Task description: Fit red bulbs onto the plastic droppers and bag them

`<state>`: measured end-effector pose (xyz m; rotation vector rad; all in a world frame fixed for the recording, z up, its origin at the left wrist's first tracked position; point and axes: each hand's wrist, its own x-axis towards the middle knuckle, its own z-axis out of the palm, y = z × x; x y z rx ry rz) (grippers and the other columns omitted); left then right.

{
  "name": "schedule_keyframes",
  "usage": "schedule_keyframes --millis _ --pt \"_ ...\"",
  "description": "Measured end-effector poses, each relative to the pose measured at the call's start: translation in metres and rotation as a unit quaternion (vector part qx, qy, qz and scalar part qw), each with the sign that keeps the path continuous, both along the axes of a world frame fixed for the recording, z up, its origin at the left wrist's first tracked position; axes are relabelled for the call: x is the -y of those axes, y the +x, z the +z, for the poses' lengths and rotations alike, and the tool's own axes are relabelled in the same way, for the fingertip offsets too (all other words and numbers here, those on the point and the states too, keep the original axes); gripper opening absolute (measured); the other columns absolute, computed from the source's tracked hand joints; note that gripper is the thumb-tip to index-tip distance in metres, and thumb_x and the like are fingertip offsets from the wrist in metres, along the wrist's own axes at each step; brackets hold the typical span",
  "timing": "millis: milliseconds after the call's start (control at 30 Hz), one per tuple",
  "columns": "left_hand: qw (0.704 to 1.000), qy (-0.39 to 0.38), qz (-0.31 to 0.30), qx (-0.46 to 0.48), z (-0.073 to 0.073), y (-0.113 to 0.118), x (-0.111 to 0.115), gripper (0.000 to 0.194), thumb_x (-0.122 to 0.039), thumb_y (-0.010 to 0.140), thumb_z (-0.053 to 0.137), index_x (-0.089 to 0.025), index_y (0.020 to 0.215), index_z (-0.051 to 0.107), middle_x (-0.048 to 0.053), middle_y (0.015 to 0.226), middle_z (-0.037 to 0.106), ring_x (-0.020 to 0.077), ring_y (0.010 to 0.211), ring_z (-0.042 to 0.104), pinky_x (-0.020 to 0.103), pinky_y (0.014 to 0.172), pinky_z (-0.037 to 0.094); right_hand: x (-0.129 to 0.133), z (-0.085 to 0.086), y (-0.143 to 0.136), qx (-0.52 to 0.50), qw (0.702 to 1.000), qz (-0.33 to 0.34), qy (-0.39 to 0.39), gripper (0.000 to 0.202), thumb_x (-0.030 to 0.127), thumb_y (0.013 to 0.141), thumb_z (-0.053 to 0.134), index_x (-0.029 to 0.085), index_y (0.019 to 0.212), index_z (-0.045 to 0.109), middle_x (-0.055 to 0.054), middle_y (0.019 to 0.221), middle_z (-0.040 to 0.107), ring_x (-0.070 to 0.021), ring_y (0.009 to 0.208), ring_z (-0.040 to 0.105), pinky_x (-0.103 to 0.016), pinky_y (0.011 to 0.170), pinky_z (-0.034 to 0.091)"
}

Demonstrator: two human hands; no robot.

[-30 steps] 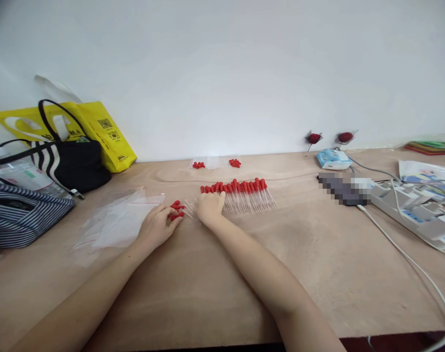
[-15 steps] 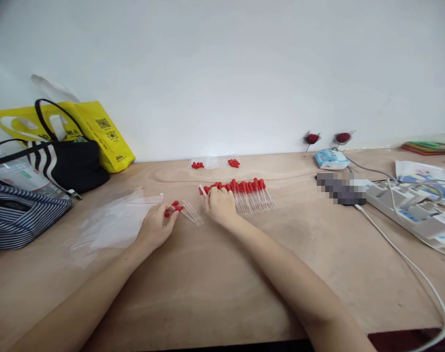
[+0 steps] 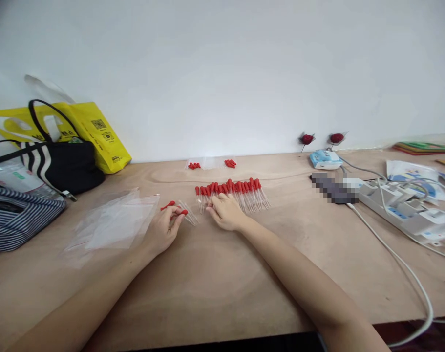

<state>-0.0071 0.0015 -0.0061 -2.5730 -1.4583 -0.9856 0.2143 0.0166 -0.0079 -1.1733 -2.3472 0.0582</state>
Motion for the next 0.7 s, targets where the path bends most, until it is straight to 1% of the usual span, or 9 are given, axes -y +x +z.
schedule_keyframes --millis 100,167,233,333,433,500,600,700 --pt "1.0 -0.026 -0.015 0.009 -0.002 0.0 -0.001 0.01 -0.027 0.085 0.042 -0.018 0.084 0.046 0.005 0.079 0.064 0.0199 0.075 0.062 0.033 0.067 0.046 0.0 0.0 -0.005 0.021 1.0 -0.015 0.001 0.019 0.029 0.088 0.034 0.018 0.083 0.048 -0.006 0.085 0.061 -0.0194 0.084 0.047 -0.032 0.073 0.027" --pt "0.999 -0.033 -0.019 0.017 -0.003 -0.001 -0.001 0.009 -0.026 0.085 0.043 -0.018 0.084 0.046 0.005 0.08 0.065 0.0197 0.076 0.063 0.032 0.068 0.046 -0.001 -0.001 -0.003 0.011 0.999 -0.036 -0.004 0.019 0.029 0.088 0.034 0.018 0.082 0.048 -0.006 0.083 0.06 -0.0198 0.083 0.047 -0.032 0.073 0.028" --pt "0.999 -0.032 -0.019 0.026 -0.003 -0.002 -0.001 0.009 -0.026 0.085 0.043 -0.017 0.086 0.047 0.005 0.081 0.065 0.0199 0.077 0.063 0.033 0.068 0.046 -0.001 -0.002 0.002 -0.021 0.999 -0.047 -0.009 0.018 0.028 0.088 0.034 0.018 0.08 0.047 -0.006 0.083 0.06 -0.0196 0.082 0.047 -0.032 0.072 0.029" --pt "0.999 -0.013 -0.032 0.036 -0.004 -0.001 -0.001 0.013 -0.026 0.084 0.046 -0.017 0.093 0.049 0.006 0.083 0.066 0.0206 0.08 0.062 0.035 0.071 0.046 0.003 -0.004 0.013 -0.091 0.995 -0.038 -0.015 0.016 0.026 0.087 0.035 0.018 0.079 0.047 -0.006 0.081 0.059 -0.0179 0.078 0.048 -0.031 0.07 0.033" --pt "0.997 0.005 -0.066 0.036 -0.005 0.003 0.003 0.018 -0.026 0.083 0.048 -0.017 0.098 0.053 0.006 0.085 0.067 0.0198 0.08 0.061 0.034 0.073 0.046 0.017 -0.006 0.024 -0.145 0.989 -0.022 -0.014 0.013 0.023 0.086 0.038 0.018 0.079 0.048 -0.006 0.075 0.057 -0.0164 0.072 0.049 -0.029 0.066 0.037" --pt "0.995 0.002 -0.092 0.032 -0.007 0.009 0.007 0.016 -0.026 0.083 0.049 -0.017 0.094 0.058 0.005 0.082 0.067 0.0183 0.076 0.06 0.033 0.071 0.046 0.031 -0.008 0.031 -0.152 0.988 -0.017 -0.003 0.012 0.022 0.085 0.041 0.017 0.086 0.052 -0.006 0.074 0.057 -0.0168 0.071 0.049 -0.03 0.066 0.039" --pt "0.992 -0.008 -0.124 0.027 -0.01 0.019 0.013 0.017 -0.025 0.084 0.047 -0.018 0.09 0.061 0.004 0.079 0.066 0.0176 0.074 0.058 0.032 0.07 0.045 0.051 -0.01 0.038 -0.148 0.989 0.002 0.002 0.022 0.021 0.085 0.041 0.017 0.103 0.054 -0.006 0.076 0.059 -0.017 0.071 0.051 -0.031 0.067 0.04" --pt "0.99 -0.018 -0.136 0.023 -0.011 0.026 0.017 0.018 -0.024 0.085 0.046 -0.018 0.09 0.062 0.004 0.079 0.066 0.0183 0.077 0.057 0.034 0.073 0.045 0.065 -0.012 0.037 -0.139 0.99 0.018 -0.017 0.027 0.018 0.086 0.038 0.019 0.108 0.054 -0.006 0.08 0.061 -0.016 0.072 0.053 -0.03 0.067 0.04"
